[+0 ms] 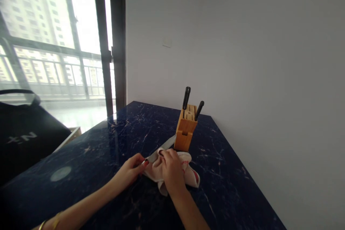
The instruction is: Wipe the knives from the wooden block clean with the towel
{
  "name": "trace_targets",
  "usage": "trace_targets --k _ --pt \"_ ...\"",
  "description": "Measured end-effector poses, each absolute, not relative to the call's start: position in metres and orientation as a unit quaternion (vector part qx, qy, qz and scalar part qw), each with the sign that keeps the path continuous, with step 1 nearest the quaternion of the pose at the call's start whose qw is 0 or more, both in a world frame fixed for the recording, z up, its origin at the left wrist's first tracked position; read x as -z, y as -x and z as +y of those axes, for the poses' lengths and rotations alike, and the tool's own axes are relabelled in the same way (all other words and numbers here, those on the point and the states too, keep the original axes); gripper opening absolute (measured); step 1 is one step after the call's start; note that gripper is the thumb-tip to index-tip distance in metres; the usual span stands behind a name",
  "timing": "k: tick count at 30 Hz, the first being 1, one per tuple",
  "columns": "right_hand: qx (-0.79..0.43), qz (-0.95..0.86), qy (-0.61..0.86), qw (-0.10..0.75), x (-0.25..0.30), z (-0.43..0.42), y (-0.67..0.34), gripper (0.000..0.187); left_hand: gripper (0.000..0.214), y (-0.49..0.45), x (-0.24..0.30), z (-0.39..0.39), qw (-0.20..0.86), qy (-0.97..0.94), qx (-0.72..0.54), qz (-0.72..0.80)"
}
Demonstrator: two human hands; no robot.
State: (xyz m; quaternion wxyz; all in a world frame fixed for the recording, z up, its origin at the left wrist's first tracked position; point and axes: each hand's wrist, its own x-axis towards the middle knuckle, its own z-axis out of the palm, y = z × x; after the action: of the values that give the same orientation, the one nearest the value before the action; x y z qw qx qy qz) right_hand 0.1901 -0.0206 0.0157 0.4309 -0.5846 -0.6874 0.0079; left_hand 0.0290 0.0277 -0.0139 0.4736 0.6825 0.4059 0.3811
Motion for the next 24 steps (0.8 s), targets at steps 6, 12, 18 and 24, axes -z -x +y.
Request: trace_targets --k 6,12,18,24 --pt "-0.022 -0.742 0.534 0.405 -0.018 -0.030 -0.177 0.024 0.030 -0.027 0.007 0.023 0.491 -0.675 -0.382 0.396" --pt "0.020 -0.657 0.576 0.486 -0.011 -0.021 -0.196 0.019 0.031 -0.024 0.002 0.018 0.451 -0.715 -0.358 0.397" --pt "-0.006 -0.678 0.562 0.473 -0.006 -0.023 -0.193 0.028 0.024 -0.021 -0.001 0.019 0.398 -0.751 -0.360 0.386" --pt "-0.014 -0.639 0.600 0.481 -0.012 -0.019 -0.199 0.032 0.027 -0.024 -0.001 0.018 0.402 -0.742 -0.364 0.395"
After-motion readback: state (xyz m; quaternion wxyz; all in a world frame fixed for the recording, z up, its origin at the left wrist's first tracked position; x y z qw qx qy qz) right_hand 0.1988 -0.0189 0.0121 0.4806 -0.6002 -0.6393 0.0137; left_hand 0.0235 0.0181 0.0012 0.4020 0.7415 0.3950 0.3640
